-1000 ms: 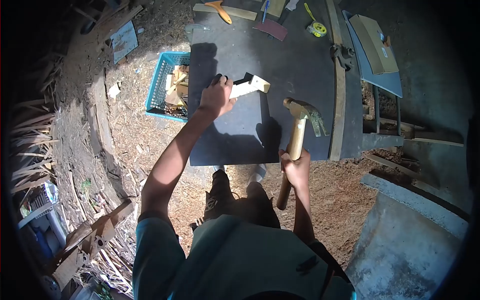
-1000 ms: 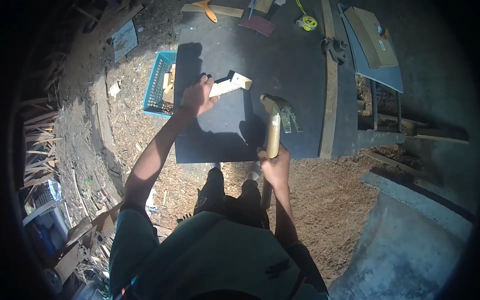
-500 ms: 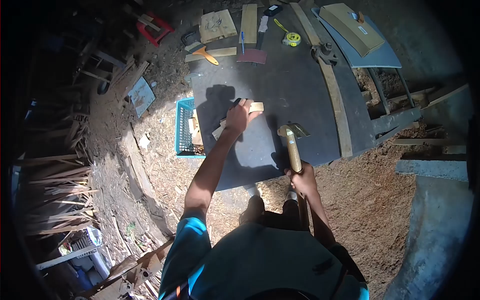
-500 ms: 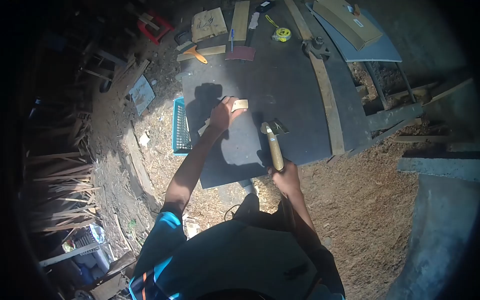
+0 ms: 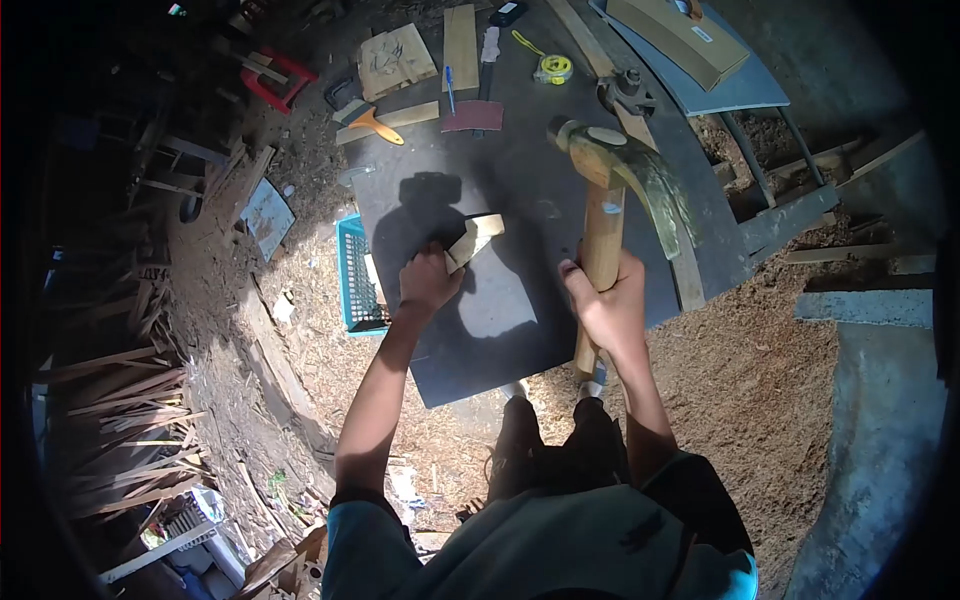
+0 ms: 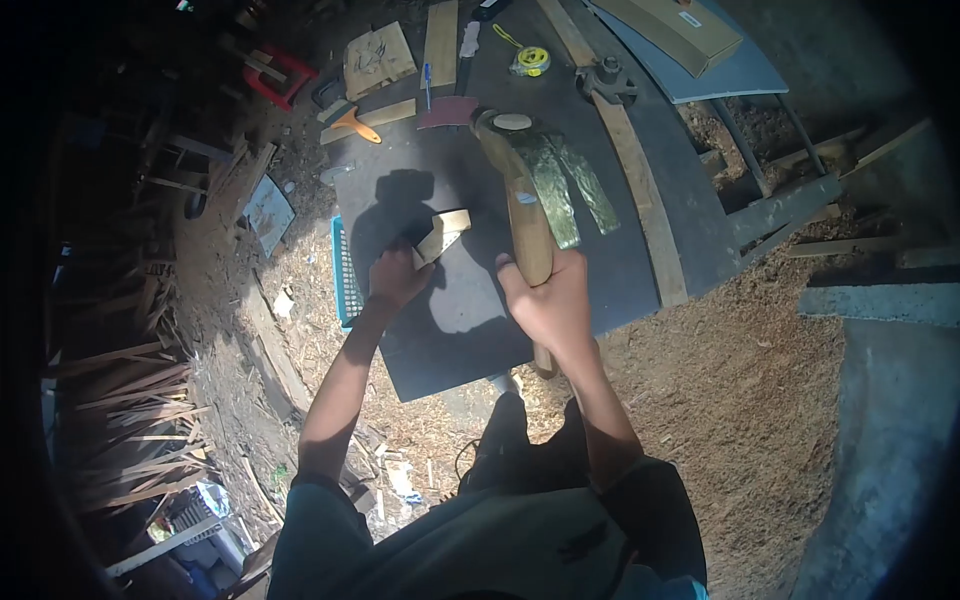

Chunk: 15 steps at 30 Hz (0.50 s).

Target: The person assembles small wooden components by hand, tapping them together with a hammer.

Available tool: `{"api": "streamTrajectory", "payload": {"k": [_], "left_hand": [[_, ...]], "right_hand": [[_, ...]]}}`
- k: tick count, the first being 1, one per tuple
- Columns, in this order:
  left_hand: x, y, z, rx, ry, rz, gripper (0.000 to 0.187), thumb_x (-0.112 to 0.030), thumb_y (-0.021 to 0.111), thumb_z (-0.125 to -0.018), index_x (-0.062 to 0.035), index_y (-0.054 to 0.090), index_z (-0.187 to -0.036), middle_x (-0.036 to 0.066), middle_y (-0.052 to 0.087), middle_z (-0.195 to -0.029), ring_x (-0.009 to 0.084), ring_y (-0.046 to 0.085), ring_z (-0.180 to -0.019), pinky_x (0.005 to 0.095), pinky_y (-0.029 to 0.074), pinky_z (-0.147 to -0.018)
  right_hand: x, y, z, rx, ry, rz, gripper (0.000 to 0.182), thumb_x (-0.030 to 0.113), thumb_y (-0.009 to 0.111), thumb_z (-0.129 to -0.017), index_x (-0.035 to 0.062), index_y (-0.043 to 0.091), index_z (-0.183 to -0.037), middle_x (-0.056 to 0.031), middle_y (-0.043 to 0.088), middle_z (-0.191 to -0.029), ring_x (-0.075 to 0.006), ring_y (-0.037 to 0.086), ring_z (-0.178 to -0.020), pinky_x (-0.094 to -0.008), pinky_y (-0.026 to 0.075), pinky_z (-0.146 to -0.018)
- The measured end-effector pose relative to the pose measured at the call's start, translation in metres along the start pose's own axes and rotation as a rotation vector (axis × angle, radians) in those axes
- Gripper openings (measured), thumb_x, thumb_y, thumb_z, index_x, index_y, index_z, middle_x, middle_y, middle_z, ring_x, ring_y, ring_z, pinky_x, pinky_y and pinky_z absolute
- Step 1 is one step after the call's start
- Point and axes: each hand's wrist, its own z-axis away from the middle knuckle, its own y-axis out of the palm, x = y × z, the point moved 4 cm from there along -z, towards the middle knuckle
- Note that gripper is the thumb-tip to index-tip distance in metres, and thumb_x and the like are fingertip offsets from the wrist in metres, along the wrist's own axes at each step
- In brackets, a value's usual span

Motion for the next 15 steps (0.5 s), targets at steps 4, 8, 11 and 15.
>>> {"api": "streamTrajectory", "payload": {"k": [4,8,11,15], "left_hand": [[0.001,0.004,0.01,0.058,-0.017,0.0,0.041,-0.029,0.067,-0.069,-0.0012,0.048,-0.092,0.018,0.06,-0.086,0.0365,0.061,-0.077,0.0449,0.052,-0.065],[0.0,0.002,0.005,0.053,-0.011,0.015,0.042,-0.028,0.067,-0.069,-0.0006,0.047,-0.094,0.018,0.058,-0.089,0.0361,0.061,-0.079,0.0447,0.052,-0.066],[0.003,0.007,0.008,0.034,-0.01,0.022,0.04,-0.027,0.067,-0.069,-0.0001,0.047,-0.092,0.019,0.057,-0.089,0.0362,0.06,-0.081,0.0451,0.052,-0.067],[0.006,0.013,0.023,0.08,-0.044,0.053,0.038,-0.025,0.067,-0.069,0.0001,0.048,-0.091,0.019,0.057,-0.09,0.0362,0.059,-0.085,0.045,0.051,-0.07]], "right_hand": [[-0.117,0.048,-0.002,0.177,0.197,0.209,0.006,0.002,0.055,-0.073,-0.0031,0.053,-0.076,-0.0039,0.05,-0.054,-0.0104,0.05,-0.045,-0.0258,0.038,-0.041],[-0.043,0.032,-0.016,0.112,0.066,0.299,0.014,0.001,0.055,-0.067,-0.0049,0.052,-0.079,-0.0081,0.054,-0.06,-0.0125,0.05,-0.05,-0.0266,0.04,-0.047],[-0.05,0.038,-0.005,-0.164,-0.026,0.001,0.01,0.003,0.055,-0.069,-0.0036,0.052,-0.076,-0.0055,0.051,-0.058,-0.0117,0.05,-0.053,-0.0266,0.042,-0.052],[-0.132,0.038,0.015,0.225,0.357,0.343,0.015,0.004,0.055,-0.069,-0.0045,0.056,-0.081,-0.0097,0.057,-0.063,-0.0164,0.059,-0.066,-0.03,0.044,-0.058]]}}
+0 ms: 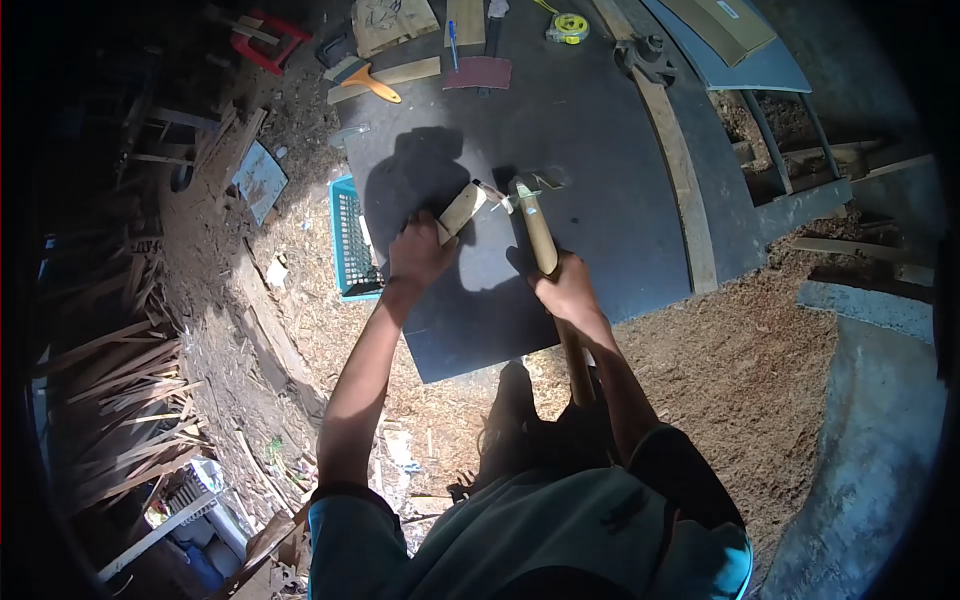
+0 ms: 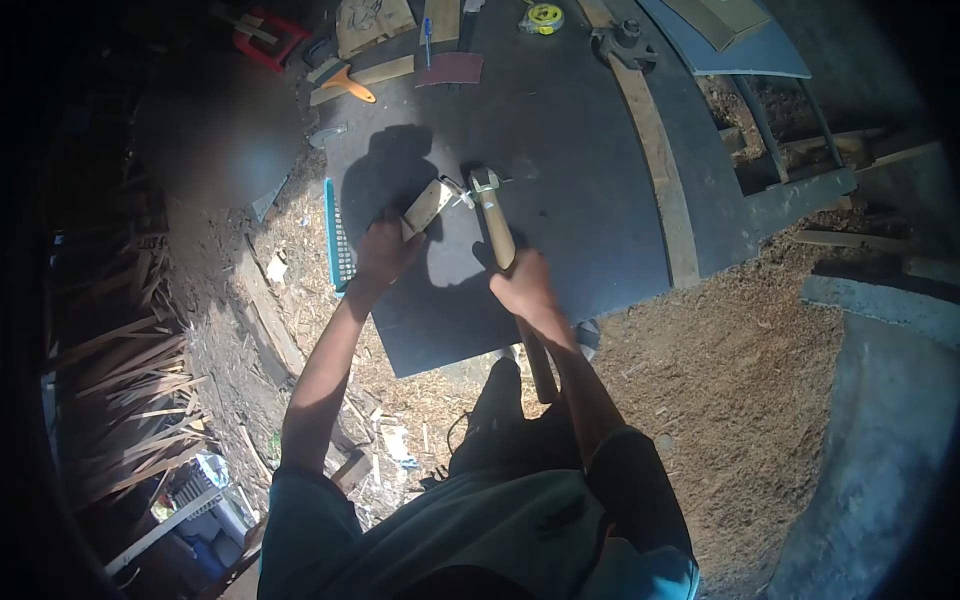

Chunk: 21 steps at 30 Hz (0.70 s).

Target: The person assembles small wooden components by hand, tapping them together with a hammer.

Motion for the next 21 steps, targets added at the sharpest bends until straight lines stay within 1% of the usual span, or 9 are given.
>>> {"api": "streamTrajectory", "payload": {"k": [1,2,4,5,9,12,14,17,21], "left_hand": [[0.001,-0.008,-0.018,-0.029,-0.01,0.008,0.038,-0.025,0.067,-0.069,0.0001,0.048,-0.091,0.019,0.057,-0.091,0.0361,0.059,-0.086,0.0448,0.051,-0.07],[0.0,-0.009,-0.021,-0.106,0.035,-0.041,0.038,-0.025,0.067,-0.069,-0.0001,0.048,-0.091,0.018,0.057,-0.092,0.0355,0.059,-0.086,0.0434,0.052,-0.07],[0.0,-0.011,-0.025,-0.064,0.025,-0.029,0.038,-0.025,0.067,-0.069,-0.0003,0.048,-0.091,0.018,0.056,-0.093,0.0354,0.059,-0.086,0.043,0.052,-0.07],[0.0,-0.01,-0.019,-0.037,0.018,-0.02,0.039,-0.025,0.067,-0.069,-0.0004,0.048,-0.092,0.018,0.056,-0.094,0.0353,0.059,-0.087,0.0428,0.052,-0.07],[0.001,-0.011,-0.018,-0.091,0.053,-0.077,0.043,-0.028,0.066,-0.069,-0.0004,0.048,-0.098,0.018,0.052,-0.102,0.033,0.055,-0.095,0.043,0.048,-0.079],[-0.045,-0.058,0.019,-0.221,0.266,-0.134,0.056,-0.029,0.067,-0.069,-0.002,0.045,-0.113,0.017,0.046,-0.114,0.0319,0.046,-0.106,0.0421,0.038,-0.091],[-0.07,-0.032,0.026,-0.299,0.591,0.098,0.069,-0.033,0.067,-0.068,-0.0061,0.04,-0.125,0.013,0.043,-0.117,0.0293,0.042,-0.105,0.0392,0.036,-0.091],[-0.102,0.014,0.021,-0.151,0.506,0.239,0.063,-0.03,0.067,-0.07,-0.0037,0.044,-0.122,0.014,0.045,-0.113,0.0288,0.042,-0.106,0.0388,0.039,-0.09],[-0.096,0.045,0.013,0.091,0.15,0.567,0.036,-0.012,0.068,-0.066,-0.0043,0.053,-0.098,0.017,0.055,-0.097,0.0345,0.054,-0.096,0.0411,0.045,-0.081]], "right_hand": [[0.005,-0.009,-0.004,0.039,0.025,-0.028,0.015,0.003,0.055,-0.068,-0.0043,0.057,-0.081,-0.0102,0.057,-0.064,-0.0168,0.06,-0.068,-0.0308,0.044,-0.059],[0.026,-0.022,-0.003,-0.145,-0.267,-0.006,0.013,0.002,0.054,-0.068,-0.0039,0.056,-0.079,-0.0097,0.056,-0.062,-0.0156,0.058,-0.063,-0.0301,0.044,-0.056],[0.069,-0.053,0.036,-0.143,-0.133,-0.085,0.026,0.004,0.056,-0.062,-0.0048,0.057,-0.086,-0.0116,0.055,-0.062,-0.0223,0.057,-0.059,-0.0324,0.045,-0.058],[0.078,-0.062,0.045,-0.165,-0.093,-0.221,0.016,0.002,0.057,-0.063,-0.0031,0.052,-0.077,-0.0057,0.049,-0.057,-0.0147,0.049,-0.054,-0.0283,0.041,-0.053],[0.089,-0.087,0.062,-0.201,-0.3,-0.406,0.004,-0.002,0.05,-0.07,-0.0015,0.046,-0.073,-0.0039,0.046,-0.054,-0.0098,0.045,-0.041,-0.0237,0.036,-0.038],[0.049,-0.098,0.061,-0.25,-0.241,-0.317,0.005,0.001,0.054,-0.068,-0.0015,0.049,-0.07,-0.004,0.048,-0.053,-0.0122,0.047,-0.044,-0.0273,0.037,-0.042],[0.021,-0.107,0.047,-0.332,-0.222,-0.087,0.012,0.007,0.056,-0.066,-0.0041,0.053,-0.07,-0.0094,0.051,-0.053,-0.0149,0.048,-0.046,-0.0306,0.039,-0.045],[0.015,-0.115,0.031,-0.298,-0.164,0.248,0.018,0.009,0.058,-0.066,-0.006,0.056,-0.075,-0.0177,0.055,-0.058,-0.0228,0.057,-0.052,-0.0339,0.044,-0.051],[-0.021,-0.105,-0.004,-0.339,-0.331,0.387,0.028,0.013,0.064,-0.063,-0.0083,0.06,-0.08,-0.0261,0.06,-0.069,-0.0367,0.063,-0.071,-0.0384,0.049,-0.062]]}}
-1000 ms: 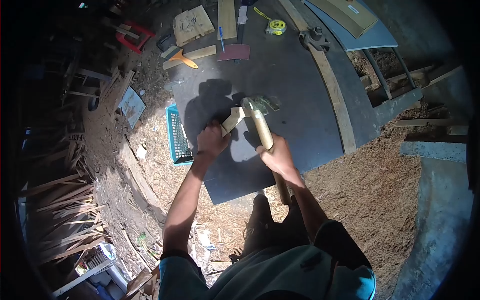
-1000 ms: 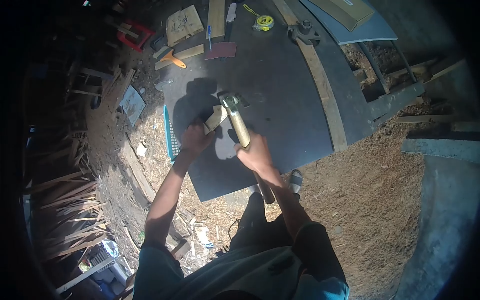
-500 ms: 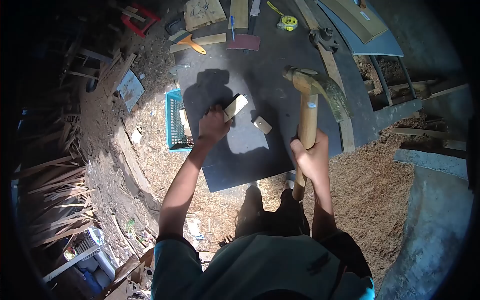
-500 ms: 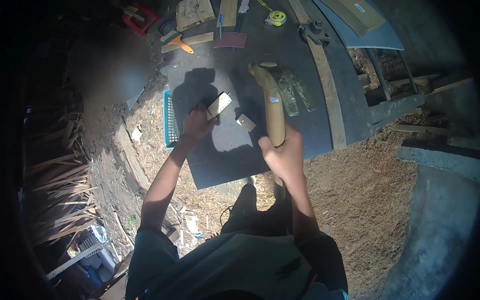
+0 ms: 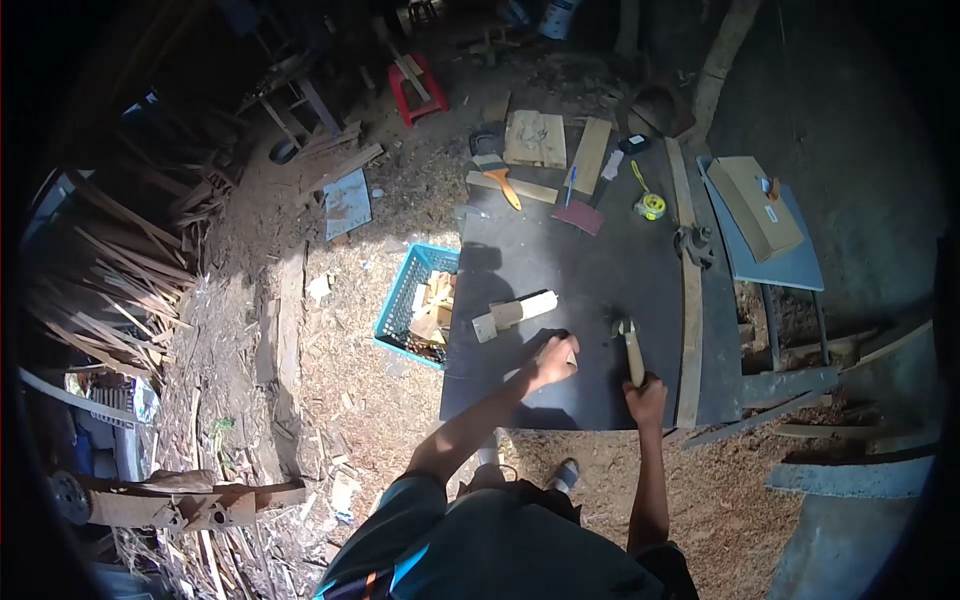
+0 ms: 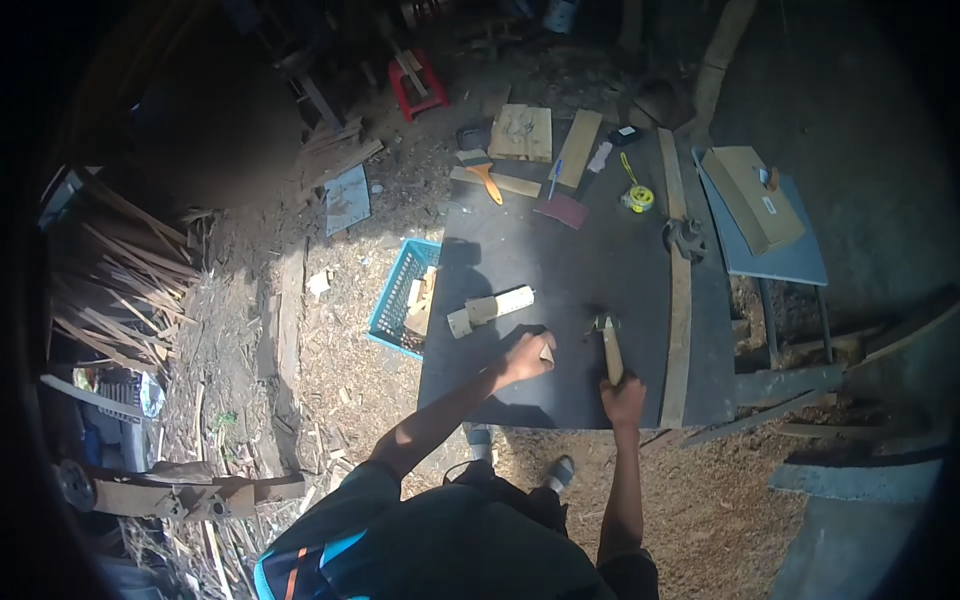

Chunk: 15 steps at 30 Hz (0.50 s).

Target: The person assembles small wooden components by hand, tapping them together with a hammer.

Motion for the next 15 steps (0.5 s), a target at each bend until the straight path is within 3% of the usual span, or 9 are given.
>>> {"api": "streamTrajectory", "payload": {"k": [1,4,5,6,8,9,10,11,15], "left_hand": [[0.019,0.006,0.0,-0.033,0.015,0.102,0.035,-0.014,0.069,-0.066,-0.0034,0.056,-0.096,0.014,0.06,-0.09,0.0292,0.059,-0.088,0.0379,0.048,-0.076],[0.012,-0.046,0.038,0.101,-0.234,0.398,0.03,-0.017,0.072,-0.07,0.0002,0.06,-0.091,0.009,0.063,-0.078,0.0183,0.063,-0.068,0.0309,0.051,-0.066],[0.043,-0.06,0.038,-0.029,0.023,0.458,0.026,-0.017,0.072,-0.071,-0.0004,0.063,-0.089,0.006,0.063,-0.078,0.0111,0.061,-0.065,0.0255,0.05,-0.063],[0.011,-0.12,0.073,-0.075,-0.155,0.382,0.021,-0.014,0.071,-0.072,-0.0006,0.063,-0.087,0.006,0.063,-0.079,0.0114,0.06,-0.064,0.0241,0.049,-0.061],[-0.042,-0.241,0.139,-0.465,0.0,0.33,0.018,-0.01,0.067,-0.075,-0.0037,0.063,-0.091,0.005,0.064,-0.082,0.0109,0.06,-0.072,0.022,0.047,-0.065],[-0.096,-0.308,0.187,-0.594,-0.083,0.436,0.02,-0.012,0.064,-0.078,-0.0038,0.062,-0.096,0.005,0.065,-0.083,0.0117,0.059,-0.079,0.0251,0.046,-0.071],[-0.152,-0.368,0.242,-0.807,-0.033,0.309,0.023,-0.019,0.054,-0.086,-0.0041,0.059,-0.103,0.009,0.064,-0.09,0.0154,0.06,-0.079,0.0286,0.047,-0.075],[-0.194,-0.406,0.286,-0.992,0.108,0.162,0.025,-0.021,0.055,-0.086,-0.0046,0.059,-0.104,0.009,0.063,-0.092,0.0158,0.059,-0.081,0.029,0.046,-0.076],[-0.26,-0.428,0.371,-1.351,0.696,-0.442,0.031,-0.025,0.057,-0.083,-0.0064,0.057,-0.107,0.01,0.06,-0.099,0.0177,0.056,-0.088,0.0302,0.044,-0.081]], "right_hand": [[0.0,0.003,-0.001,0.015,0.008,0.014,0.027,0.014,0.065,-0.063,-0.0082,0.06,-0.079,-0.0265,0.06,-0.069,-0.0383,0.062,-0.07,-0.0399,0.049,-0.062],[0.0,0.007,0.0,0.008,0.03,0.119,0.03,0.017,0.067,-0.064,-0.0073,0.06,-0.081,-0.0272,0.06,-0.075,-0.0401,0.061,-0.076,-0.0433,0.049,-0.067],[-0.007,0.01,0.003,0.048,0.045,0.142,0.031,0.017,0.067,-0.064,-0.0068,0.06,-0.082,-0.0272,0.06,-0.076,-0.0399,0.061,-0.077,-0.0436,0.049,-0.068],[-0.013,0.013,0.002,0.093,0.062,0.168,0.031,0.018,0.067,-0.065,-0.0063,0.06,-0.084,-0.0273,0.06,-0.078,-0.0398,0.061,-0.078,-0.0439,0.049,-0.068],[-0.016,0.014,-0.003,0.132,-0.002,0.214,0.033,0.019,0.067,-0.065,-0.0052,0.06,-0.087,-0.0273,0.06,-0.079,-0.0395,0.06,-0.079,-0.0445,0.049,-0.068],[-0.016,0.015,-0.004,0.138,-0.076,0.234,0.035,0.019,0.067,-0.065,-0.0047,0.059,-0.089,-0.0273,0.06,-0.08,-0.0394,0.06,-0.079,-0.0448,0.049,-0.067],[-0.019,0.018,0.0,0.157,-0.141,0.256,0.037,0.02,0.067,-0.065,-0.0042,0.059,-0.092,-0.0272,0.06,-0.08,-0.0393,0.06,-0.079,-0.045,0.049,-0.067],[-0.021,0.021,-0.001,0.188,-0.127,0.274,0.038,0.02,0.067,-0.066,-0.0039,0.057,-0.093,-0.027,0.06,-0.08,-0.0398,0.06,-0.079,-0.0455,0.049,-0.066],[-0.036,0.027,-0.003,0.232,-0.12,0.349,0.039,0.023,0.064,-0.068,-0.0025,0.053,-0.095,-0.0261,0.06,-0.075,-0.0427,0.059,-0.076,-0.0471,0.048,-0.065]]}}
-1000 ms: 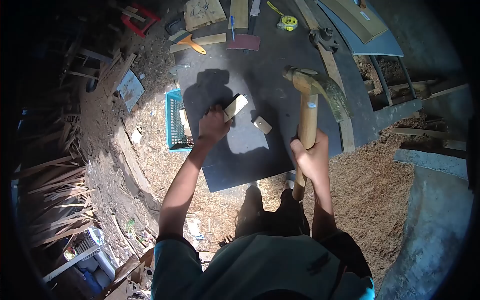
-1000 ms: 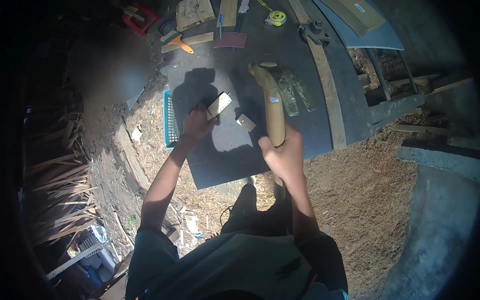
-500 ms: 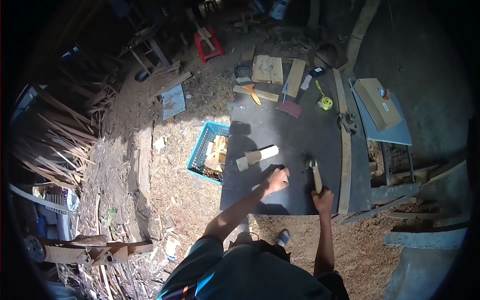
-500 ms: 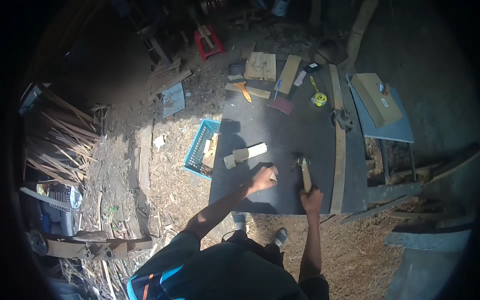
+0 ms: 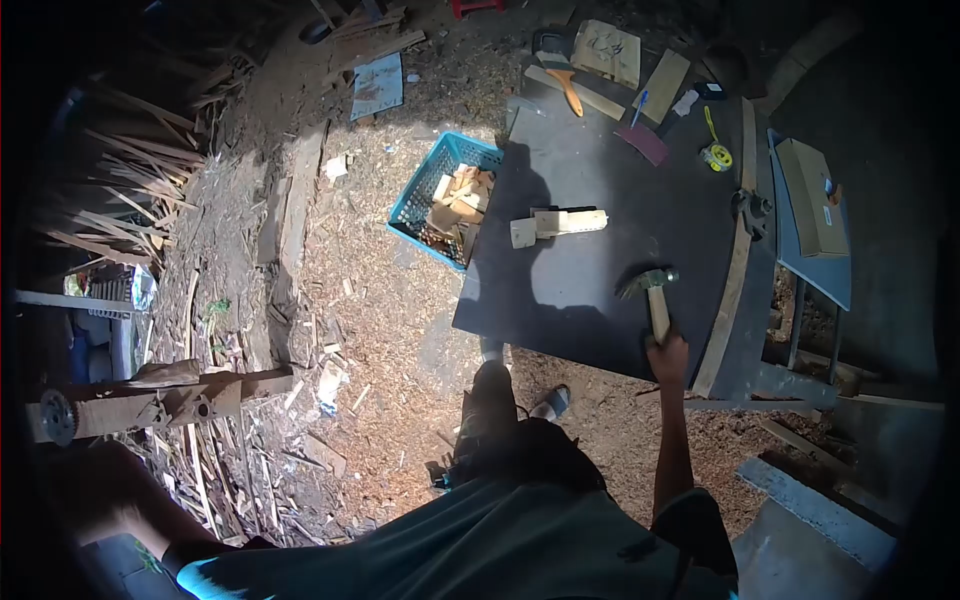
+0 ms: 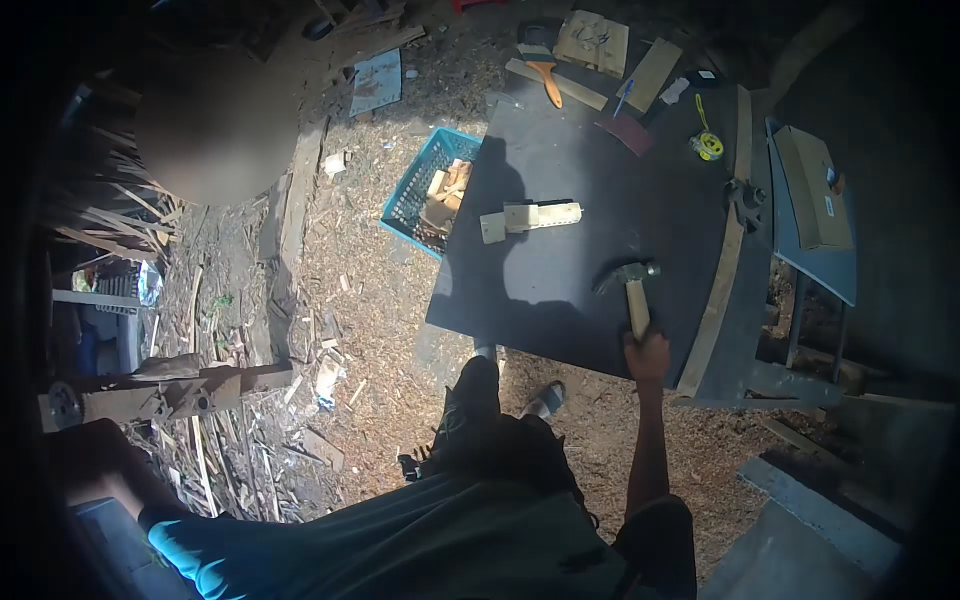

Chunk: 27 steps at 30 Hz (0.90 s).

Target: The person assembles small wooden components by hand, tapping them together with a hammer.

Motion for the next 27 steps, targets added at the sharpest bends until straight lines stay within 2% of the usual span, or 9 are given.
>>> {"api": "streamTrajectory", "payload": {"k": [3,6,9,12,17,19,21,23,27], "left_hand": [[0.039,0.014,0.047,-0.066,0.095,-0.051,0.036,-0.028,0.059,-0.081,-0.0077,0.056,-0.11,0.011,0.058,-0.104,0.0191,0.054,-0.093,0.0312,0.043,-0.084],[0.155,0.089,0.163,0.048,-0.284,-0.05,0.041,-0.031,0.06,-0.079,-0.0091,0.054,-0.113,0.012,0.055,-0.109,0.0206,0.052,-0.098,0.0322,0.041,-0.087],[0.242,0.197,0.393,0.634,-0.871,0.0,0.046,-0.035,0.062,-0.077,-0.0105,0.053,-0.116,0.012,0.053,-0.114,0.022,0.05,-0.103,0.0331,0.04,-0.09],[0.199,0.199,0.654,1.676,-0.996,0.166,0.052,-0.038,0.064,-0.075,-0.0118,0.051,-0.118,0.013,0.05,-0.119,0.0234,0.048,-0.108,0.0341,0.038,-0.093],[0.145,0.054,0.707,2.186,-1.242,0.366,0.061,-0.043,0.067,-0.072,-0.0141,0.049,-0.123,0.014,0.047,-0.128,0.0257,0.044,-0.117,0.0357,0.035,-0.099],[0.164,0.059,0.695,1.984,-1.177,0.094,0.04,-0.025,0.068,-0.074,-0.0092,0.056,-0.109,0.011,0.059,-0.108,0.0263,0.057,-0.101,0.0366,0.048,-0.082],[0.17,0.101,0.611,1.175,-1.156,0.158,0.028,-0.012,0.062,-0.078,-0.0075,0.057,-0.105,0.01,0.062,-0.099,0.0241,0.059,-0.093,0.0348,0.049,-0.074],[0.147,0.159,0.493,0.802,-1.116,0.148,0.026,-0.006,0.061,-0.078,-0.0051,0.057,-0.103,0.012,0.061,-0.092,0.0238,0.058,-0.086,0.0333,0.048,-0.071],[0.094,0.273,0.404,0.716,-0.672,0.134,0.045,-0.025,0.069,-0.069,-0.0053,0.055,-0.106,0.013,0.057,-0.099,0.0299,0.053,-0.096,0.0371,0.043,-0.083]], "right_hand": [[-0.006,0.011,-0.006,-0.136,-0.089,0.046,0.04,0.024,0.064,-0.068,-0.0017,0.05,-0.096,-0.0246,0.059,-0.072,-0.0436,0.059,-0.071,-0.0469,0.047,-0.062],[-0.005,0.011,-0.003,-0.05,0.007,0.04,0.039,0.025,0.063,-0.069,-0.0017,0.05,-0.095,-0.0242,0.06,-0.073,-0.0431,0.059,-0.072,-0.0462,0.046,-0.062],[-0.001,0.015,0.0,-0.074,0.029,0.062,0.038,0.026,0.062,-0.07,-0.0018,0.05,-0.094,-0.0242,0.059,-0.073,-0.0424,0.059,-0.072,-0.0462,0.046,-0.061],[0.0,0.013,-0.004,-0.007,0.122,0.125,0.039,0.028,0.061,-0.07,-0.0027,0.051,-0.092,-0.026,0.059,-0.075,-0.0441,0.058,-0.076,-0.0468,0.045,-0.062],[0.028,-0.001,-0.005,-0.051,0.145,0.094,0.04,0.031,0.06,-0.069,-0.0015,0.053,-0.091,-0.0255,0.06,-0.079,-0.045,0.058,-0.079,-0.0495,0.045,-0.069],[0.024,-0.002,-0.006,0.025,0.164,0.09,0.055,0.034,0.061,-0.069,0.0032,0.05,-0.114,-0.0254,0.06,-0.09,-0.0431,0.058,-0.084,-0.049,0.047,-0.073],[0.027,-0.003,-0.005,0.012,0.16,0.099,0.055,0.033,0.061,-0.069,0.0039,0.05,-0.115,-0.0249,0.06,-0.091,-0.043,0.058,-0.085,-0.0487,0.047,-0.074],[0.027,-0.005,-0.005,-0.001,0.142,0.077,0.055,0.031,0.061,-0.07,0.0048,0.049,-0.116,-0.0239,0.061,-0.091,-0.042,0.058,-0.085,-0.048,0.047,-0.074],[0.026,-0.007,0.0,0.04,0.144,0.026,0.054,0.031,0.061,-0.07,0.0058,0.048,-0.116,-0.023,0.061,-0.091,-0.0404,0.059,-0.085,-0.0477,0.047,-0.075]]}}
